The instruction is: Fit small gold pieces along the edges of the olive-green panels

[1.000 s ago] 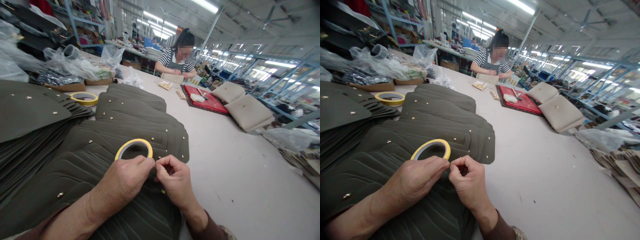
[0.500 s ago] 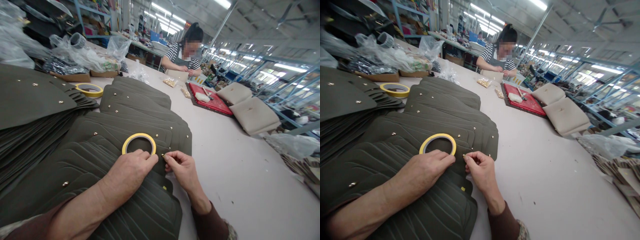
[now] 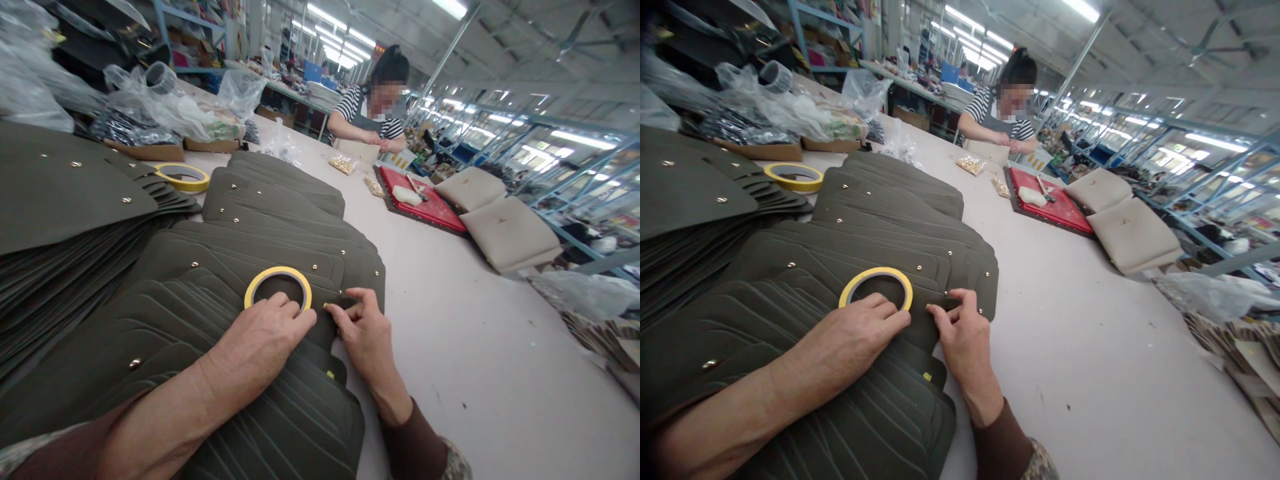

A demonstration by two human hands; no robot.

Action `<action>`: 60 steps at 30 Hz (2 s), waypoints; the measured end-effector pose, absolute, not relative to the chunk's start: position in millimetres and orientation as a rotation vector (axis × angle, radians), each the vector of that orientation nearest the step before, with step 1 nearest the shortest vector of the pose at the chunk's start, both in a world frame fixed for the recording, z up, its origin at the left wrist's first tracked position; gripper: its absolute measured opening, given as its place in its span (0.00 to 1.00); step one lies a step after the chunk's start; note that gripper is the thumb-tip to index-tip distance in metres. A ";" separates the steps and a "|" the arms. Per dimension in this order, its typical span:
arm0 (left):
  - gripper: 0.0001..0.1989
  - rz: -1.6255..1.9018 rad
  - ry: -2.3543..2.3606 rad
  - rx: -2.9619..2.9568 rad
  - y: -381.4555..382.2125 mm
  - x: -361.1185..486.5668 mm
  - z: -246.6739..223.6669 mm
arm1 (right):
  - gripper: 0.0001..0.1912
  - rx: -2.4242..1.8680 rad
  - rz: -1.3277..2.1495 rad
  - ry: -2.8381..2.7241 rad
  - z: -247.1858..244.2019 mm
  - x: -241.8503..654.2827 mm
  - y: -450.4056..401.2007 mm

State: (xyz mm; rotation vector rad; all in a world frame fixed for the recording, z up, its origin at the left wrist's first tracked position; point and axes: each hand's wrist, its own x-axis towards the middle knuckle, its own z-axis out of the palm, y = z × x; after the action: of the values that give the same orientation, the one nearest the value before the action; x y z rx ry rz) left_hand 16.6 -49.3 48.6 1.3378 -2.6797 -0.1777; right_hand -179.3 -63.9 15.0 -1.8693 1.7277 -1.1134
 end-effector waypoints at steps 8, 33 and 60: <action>0.06 -0.192 -2.671 1.308 -52.8 18.4 43.6 | 0.06 -2.248 -1.206 1.525 9.2 -182.2 -57.1; 0.25 -0.247 -2.398 0.977 -53.6 33.5 37.9 | 0.14 -2.189 -1.267 1.066 32.2 -167.9 -47.7; 0.09 -0.127 -2.339 1.073 -50.7 26.2 39.7 | 0.11 -1.223 -1.200 1.405 27.1 -158.9 -65.8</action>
State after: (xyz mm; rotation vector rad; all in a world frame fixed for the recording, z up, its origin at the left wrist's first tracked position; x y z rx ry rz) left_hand 26.2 -50.7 39.7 1.0735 -2.3390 -0.1270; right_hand -158.9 -65.8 27.1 -1.2231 1.4054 -1.2001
